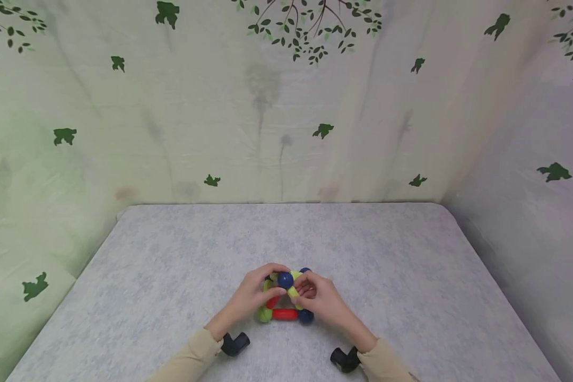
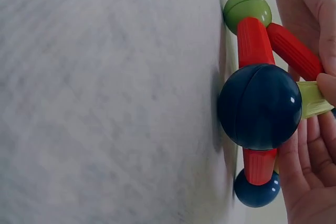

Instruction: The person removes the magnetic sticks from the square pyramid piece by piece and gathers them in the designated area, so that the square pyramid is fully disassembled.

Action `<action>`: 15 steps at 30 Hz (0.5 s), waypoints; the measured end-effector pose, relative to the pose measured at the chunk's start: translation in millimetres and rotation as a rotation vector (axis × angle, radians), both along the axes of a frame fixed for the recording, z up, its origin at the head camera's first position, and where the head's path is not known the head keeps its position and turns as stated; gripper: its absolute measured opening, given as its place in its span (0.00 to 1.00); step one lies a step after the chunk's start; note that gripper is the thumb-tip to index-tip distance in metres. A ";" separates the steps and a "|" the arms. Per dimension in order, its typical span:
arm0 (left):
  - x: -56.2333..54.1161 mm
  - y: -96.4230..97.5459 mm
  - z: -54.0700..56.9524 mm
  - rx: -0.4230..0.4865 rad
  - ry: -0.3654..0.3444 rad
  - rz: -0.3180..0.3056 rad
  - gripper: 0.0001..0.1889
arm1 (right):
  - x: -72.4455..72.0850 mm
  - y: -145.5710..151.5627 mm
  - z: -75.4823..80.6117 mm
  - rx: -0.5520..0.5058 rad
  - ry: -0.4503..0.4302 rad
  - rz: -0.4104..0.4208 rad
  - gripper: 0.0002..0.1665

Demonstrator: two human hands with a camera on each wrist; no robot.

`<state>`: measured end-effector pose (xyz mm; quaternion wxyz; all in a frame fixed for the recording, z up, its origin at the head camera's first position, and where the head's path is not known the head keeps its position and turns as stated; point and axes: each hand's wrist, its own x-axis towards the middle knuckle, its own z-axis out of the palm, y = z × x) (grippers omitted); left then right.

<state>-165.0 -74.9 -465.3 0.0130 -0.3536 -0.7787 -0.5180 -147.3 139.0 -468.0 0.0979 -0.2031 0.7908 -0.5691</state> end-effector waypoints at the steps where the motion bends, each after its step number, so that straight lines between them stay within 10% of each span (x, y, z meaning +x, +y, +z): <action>1: -1.1 -1.4 0.6 -0.005 0.004 0.004 0.19 | 0.0 -0.1 -1.0 -0.013 -0.007 0.003 0.14; 15: -14.7 -11.5 4.7 -0.057 -0.046 -0.078 0.17 | -16.5 5.6 -4.8 0.063 0.202 -0.104 0.11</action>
